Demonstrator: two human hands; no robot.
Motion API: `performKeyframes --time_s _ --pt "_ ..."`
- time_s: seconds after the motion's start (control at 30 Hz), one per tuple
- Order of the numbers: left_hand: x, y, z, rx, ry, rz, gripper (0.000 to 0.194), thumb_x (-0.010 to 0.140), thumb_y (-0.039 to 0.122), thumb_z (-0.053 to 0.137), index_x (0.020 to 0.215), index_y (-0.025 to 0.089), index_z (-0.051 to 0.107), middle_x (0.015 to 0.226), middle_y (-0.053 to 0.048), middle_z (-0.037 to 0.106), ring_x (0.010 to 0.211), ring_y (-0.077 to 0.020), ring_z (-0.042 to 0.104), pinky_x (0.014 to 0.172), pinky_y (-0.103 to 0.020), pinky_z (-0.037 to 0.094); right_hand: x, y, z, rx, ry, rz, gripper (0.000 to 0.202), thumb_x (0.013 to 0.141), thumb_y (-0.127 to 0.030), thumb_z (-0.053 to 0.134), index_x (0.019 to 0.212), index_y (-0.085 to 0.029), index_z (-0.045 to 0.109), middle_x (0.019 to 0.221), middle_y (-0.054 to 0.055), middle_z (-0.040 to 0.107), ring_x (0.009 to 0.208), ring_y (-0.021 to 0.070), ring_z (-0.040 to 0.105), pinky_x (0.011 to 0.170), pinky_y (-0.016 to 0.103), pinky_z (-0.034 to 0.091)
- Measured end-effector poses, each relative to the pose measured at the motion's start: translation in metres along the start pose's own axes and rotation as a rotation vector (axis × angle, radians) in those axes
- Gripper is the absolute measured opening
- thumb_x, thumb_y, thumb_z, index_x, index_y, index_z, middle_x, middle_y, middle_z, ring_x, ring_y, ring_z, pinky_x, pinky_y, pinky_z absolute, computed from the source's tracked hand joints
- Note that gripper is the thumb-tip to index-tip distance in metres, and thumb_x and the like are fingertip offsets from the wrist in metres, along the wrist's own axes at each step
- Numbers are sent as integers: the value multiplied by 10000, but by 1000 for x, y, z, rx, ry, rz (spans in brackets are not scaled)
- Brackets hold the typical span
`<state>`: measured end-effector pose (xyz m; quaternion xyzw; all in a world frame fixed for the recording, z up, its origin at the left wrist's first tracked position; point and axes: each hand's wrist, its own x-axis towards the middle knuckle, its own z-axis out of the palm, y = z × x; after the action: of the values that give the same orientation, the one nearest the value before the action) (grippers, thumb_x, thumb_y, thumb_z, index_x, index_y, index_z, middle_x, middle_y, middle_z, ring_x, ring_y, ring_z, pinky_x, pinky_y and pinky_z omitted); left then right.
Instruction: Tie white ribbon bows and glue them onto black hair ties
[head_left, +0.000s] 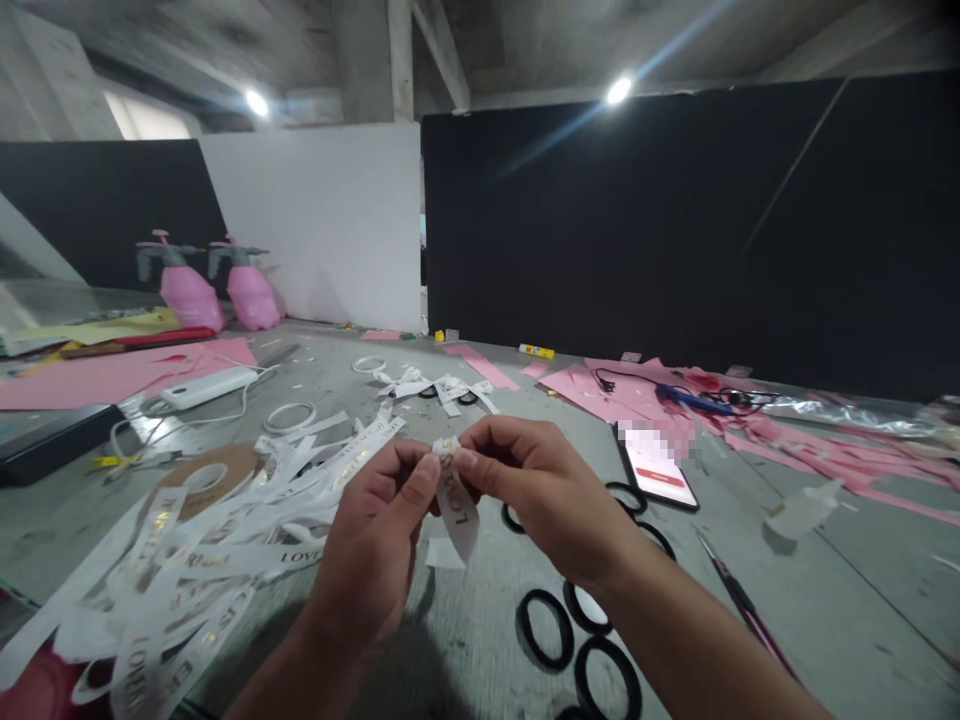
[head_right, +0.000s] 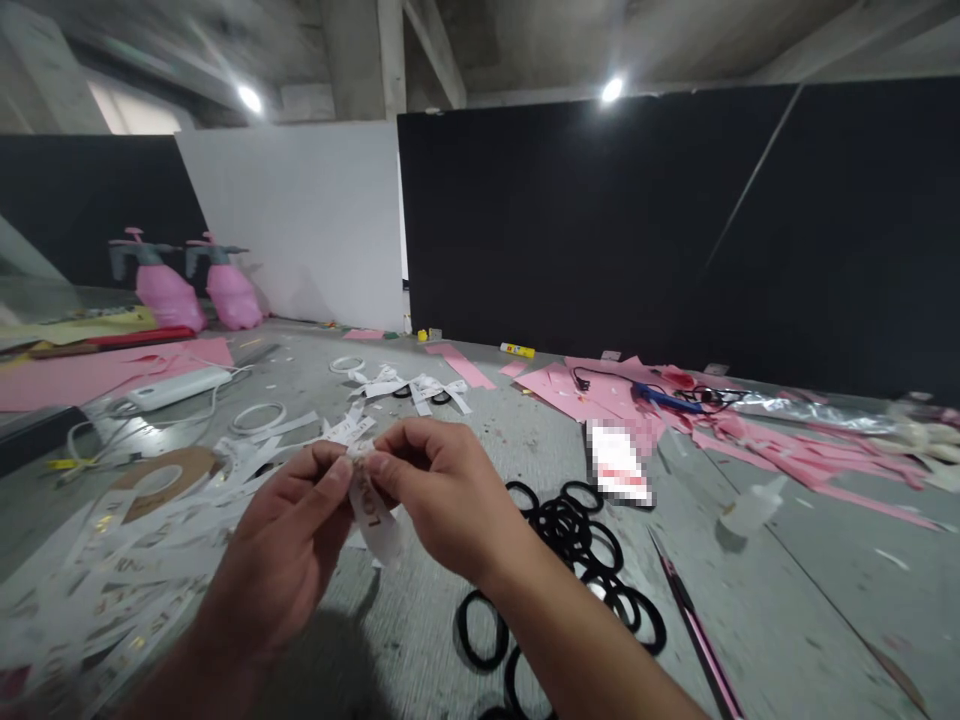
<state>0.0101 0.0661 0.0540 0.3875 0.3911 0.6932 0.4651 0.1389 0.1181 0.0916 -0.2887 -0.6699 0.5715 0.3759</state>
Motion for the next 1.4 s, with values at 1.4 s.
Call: performKeyframes --time_s 1.4 --pt "8 2 -1 393 27 126 181 832 324 671 765 157 651 697 -15 665 657 -138 602 628 -244 480 4 10 1 -344 91 -77 211 885 -281 539 702 -178 552 649 14 622 604 130 555 593 269 414"
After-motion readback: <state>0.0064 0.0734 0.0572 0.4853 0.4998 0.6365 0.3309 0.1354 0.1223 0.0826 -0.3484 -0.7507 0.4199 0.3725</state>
